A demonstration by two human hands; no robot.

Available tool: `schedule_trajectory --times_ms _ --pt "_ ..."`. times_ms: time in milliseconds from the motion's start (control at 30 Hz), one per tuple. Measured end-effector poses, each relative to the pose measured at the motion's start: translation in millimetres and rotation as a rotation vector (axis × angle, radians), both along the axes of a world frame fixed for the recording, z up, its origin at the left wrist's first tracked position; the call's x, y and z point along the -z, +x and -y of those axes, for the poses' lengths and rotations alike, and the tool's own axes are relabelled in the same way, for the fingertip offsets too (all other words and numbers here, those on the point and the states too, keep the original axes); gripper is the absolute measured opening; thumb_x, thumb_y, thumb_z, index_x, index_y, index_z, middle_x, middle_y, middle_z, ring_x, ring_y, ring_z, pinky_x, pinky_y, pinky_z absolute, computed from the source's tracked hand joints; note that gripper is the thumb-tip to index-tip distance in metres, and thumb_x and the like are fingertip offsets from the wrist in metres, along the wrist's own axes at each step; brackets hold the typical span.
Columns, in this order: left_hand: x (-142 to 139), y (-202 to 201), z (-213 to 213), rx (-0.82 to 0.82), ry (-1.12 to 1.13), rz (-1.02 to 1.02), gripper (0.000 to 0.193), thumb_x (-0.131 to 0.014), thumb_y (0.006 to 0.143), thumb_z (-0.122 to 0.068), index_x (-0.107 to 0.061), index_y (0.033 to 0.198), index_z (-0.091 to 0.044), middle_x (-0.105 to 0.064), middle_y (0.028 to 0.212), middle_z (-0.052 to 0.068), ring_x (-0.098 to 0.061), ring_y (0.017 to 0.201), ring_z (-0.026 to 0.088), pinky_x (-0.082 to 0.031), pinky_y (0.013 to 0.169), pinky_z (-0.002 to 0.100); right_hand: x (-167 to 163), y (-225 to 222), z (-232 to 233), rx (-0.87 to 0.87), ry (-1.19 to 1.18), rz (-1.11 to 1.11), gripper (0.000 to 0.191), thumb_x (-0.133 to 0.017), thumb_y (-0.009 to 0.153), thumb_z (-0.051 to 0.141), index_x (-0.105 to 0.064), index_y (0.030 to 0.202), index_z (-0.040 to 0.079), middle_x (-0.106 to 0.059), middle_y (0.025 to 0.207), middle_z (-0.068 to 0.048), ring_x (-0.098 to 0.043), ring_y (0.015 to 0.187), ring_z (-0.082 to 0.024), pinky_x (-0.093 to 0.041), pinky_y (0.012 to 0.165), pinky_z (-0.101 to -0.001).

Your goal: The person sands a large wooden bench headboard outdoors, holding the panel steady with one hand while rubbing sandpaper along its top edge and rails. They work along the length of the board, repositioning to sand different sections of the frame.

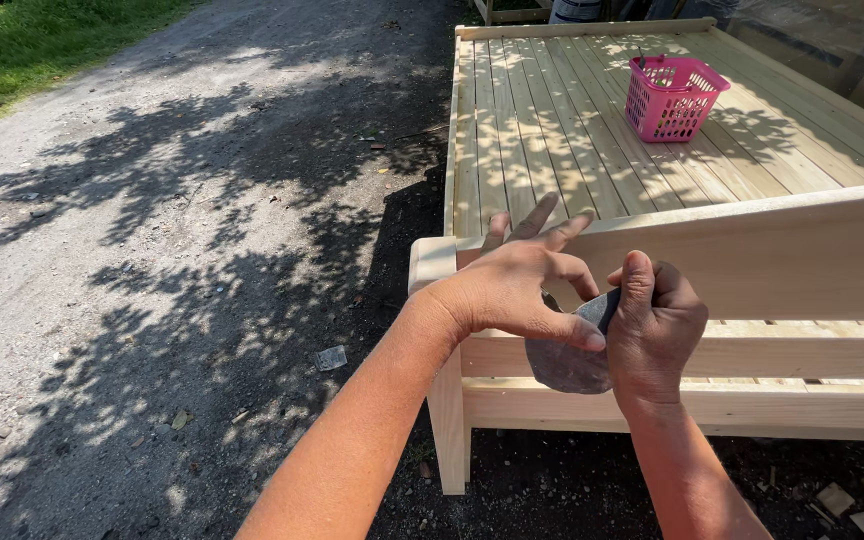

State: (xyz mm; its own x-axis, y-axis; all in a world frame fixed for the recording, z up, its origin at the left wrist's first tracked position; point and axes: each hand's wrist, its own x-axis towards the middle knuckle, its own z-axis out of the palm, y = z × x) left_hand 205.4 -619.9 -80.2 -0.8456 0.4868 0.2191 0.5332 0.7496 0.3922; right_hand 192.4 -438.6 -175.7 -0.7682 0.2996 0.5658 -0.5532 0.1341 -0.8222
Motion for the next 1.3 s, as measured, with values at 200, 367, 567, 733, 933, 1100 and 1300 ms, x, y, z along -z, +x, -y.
schedule_trajectory --times_ms 200,367,567,733,933,1100,1300 --pt "-4.0 -4.8 -2.9 0.097 0.135 -0.018 0.033 -0.089 0.065 -0.035 -0.086 0.096 -0.026 -0.045 0.162 -0.008 -0.025 0.157 0.023 0.019 0.122 0.063 7.9 -7.7 -22.0 -0.499 -0.070 -0.007 0.034 -0.067 0.103 0.036 -0.069 0.113 0.003 -0.065 0.094 0.003 -0.056 0.083 -0.004 -0.049 0.072 -0.0220" --pt "-10.0 -21.2 23.2 0.026 0.025 0.009 0.030 -0.088 0.070 -0.032 -0.083 0.099 -0.025 -0.049 0.155 -0.007 -0.033 0.152 0.023 0.013 0.120 0.066 37.6 10.8 -28.4 -0.747 0.159 0.328 0.031 -0.062 0.107 0.028 -0.067 0.115 -0.001 -0.061 0.087 -0.008 -0.054 0.078 -0.012 -0.050 0.067 -0.0321" --pt "-15.1 -25.5 32.0 -0.390 0.243 0.145 0.042 -0.075 0.085 -0.040 -0.068 0.125 -0.029 -0.068 0.133 0.005 -0.055 0.132 0.028 -0.039 0.114 0.039 66.3 62.3 22.2 -0.211 0.659 -0.153 0.046 -0.057 0.098 0.008 -0.058 0.144 0.003 -0.071 0.125 -0.014 -0.069 0.115 -0.027 -0.056 0.096 -0.0405" --pt "1.8 -21.1 25.0 -0.484 -0.103 0.138 0.046 -0.078 0.083 -0.042 -0.070 0.120 -0.016 -0.073 0.115 0.011 -0.070 0.110 0.031 -0.054 0.095 0.042 71.7 63.7 58.6 0.025 1.007 -0.273 0.065 -0.058 0.076 -0.006 -0.059 0.140 0.003 -0.061 0.141 -0.019 -0.053 0.136 -0.034 -0.037 0.118 -0.0521" --pt "-2.0 -20.1 24.3 -0.492 -0.077 0.158 0.047 -0.080 0.082 -0.043 -0.070 0.117 -0.013 -0.074 0.111 0.013 -0.071 0.108 0.031 -0.055 0.092 0.043 73.4 36.0 74.7 -0.071 1.220 -0.332 0.063 -0.061 0.075 0.003 -0.057 0.137 0.008 -0.050 0.150 -0.017 -0.041 0.145 -0.037 -0.026 0.118 -0.0539" --pt "-1.4 -13.6 26.4 -0.476 -0.089 0.175 0.048 -0.078 0.083 -0.045 -0.069 0.121 -0.015 -0.073 0.113 0.013 -0.069 0.109 0.033 -0.054 0.093 0.044 74.5 4.2 -3.1 0.085 1.269 -0.128 0.063 -0.062 0.081 0.002 -0.058 0.142 0.019 -0.053 0.152 -0.003 -0.044 0.145 -0.024 -0.029 0.123 -0.0463" --pt "-3.3 -20.3 14.8 -0.439 -0.132 0.154 0.058 -0.071 0.086 -0.055 -0.065 0.125 -0.013 -0.075 0.106 0.012 -0.072 0.105 0.030 -0.055 0.091 0.043 45.7 -12.3 -74.2 0.363 1.500 0.165 0.049 -0.055 0.093 0.042 -0.060 0.140 0.029 -0.060 0.137 -0.011 -0.048 0.136 -0.030 -0.034 0.114 -0.0511"
